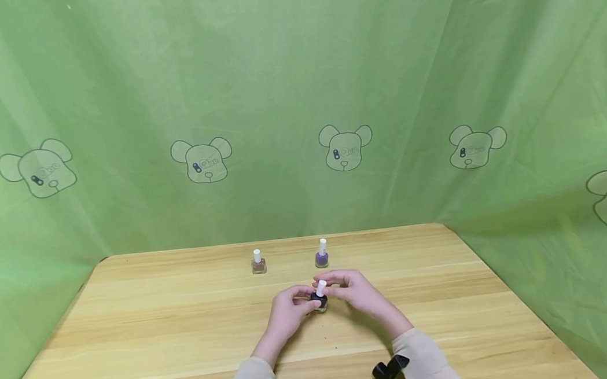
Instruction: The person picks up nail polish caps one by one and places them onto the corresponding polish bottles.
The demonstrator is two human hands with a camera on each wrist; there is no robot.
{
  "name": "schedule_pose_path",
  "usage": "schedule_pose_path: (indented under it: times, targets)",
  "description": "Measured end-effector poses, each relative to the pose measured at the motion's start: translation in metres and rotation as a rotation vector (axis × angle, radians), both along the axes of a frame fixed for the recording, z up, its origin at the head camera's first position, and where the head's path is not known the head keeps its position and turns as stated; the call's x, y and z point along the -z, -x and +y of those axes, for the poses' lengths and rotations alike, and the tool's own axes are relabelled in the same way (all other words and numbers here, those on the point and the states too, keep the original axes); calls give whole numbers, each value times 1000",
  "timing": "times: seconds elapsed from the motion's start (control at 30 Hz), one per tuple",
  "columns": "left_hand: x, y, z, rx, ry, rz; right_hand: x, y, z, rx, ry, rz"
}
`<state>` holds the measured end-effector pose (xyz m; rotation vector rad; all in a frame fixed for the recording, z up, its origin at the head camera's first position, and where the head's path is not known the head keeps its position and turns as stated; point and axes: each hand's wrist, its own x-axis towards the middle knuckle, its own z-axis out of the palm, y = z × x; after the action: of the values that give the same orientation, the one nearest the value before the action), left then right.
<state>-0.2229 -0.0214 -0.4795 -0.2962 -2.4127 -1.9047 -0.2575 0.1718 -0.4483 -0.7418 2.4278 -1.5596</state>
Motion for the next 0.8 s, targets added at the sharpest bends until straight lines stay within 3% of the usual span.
schedule_pose_path:
  times: [0.2, 0.8]
  targets:
    - [0, 0, 0, 3, 5, 3, -2, -3, -1, 38, -13, 13]
    - [1, -1, 1, 9, 50, 23, -4, -9, -14, 295, -16, 20]
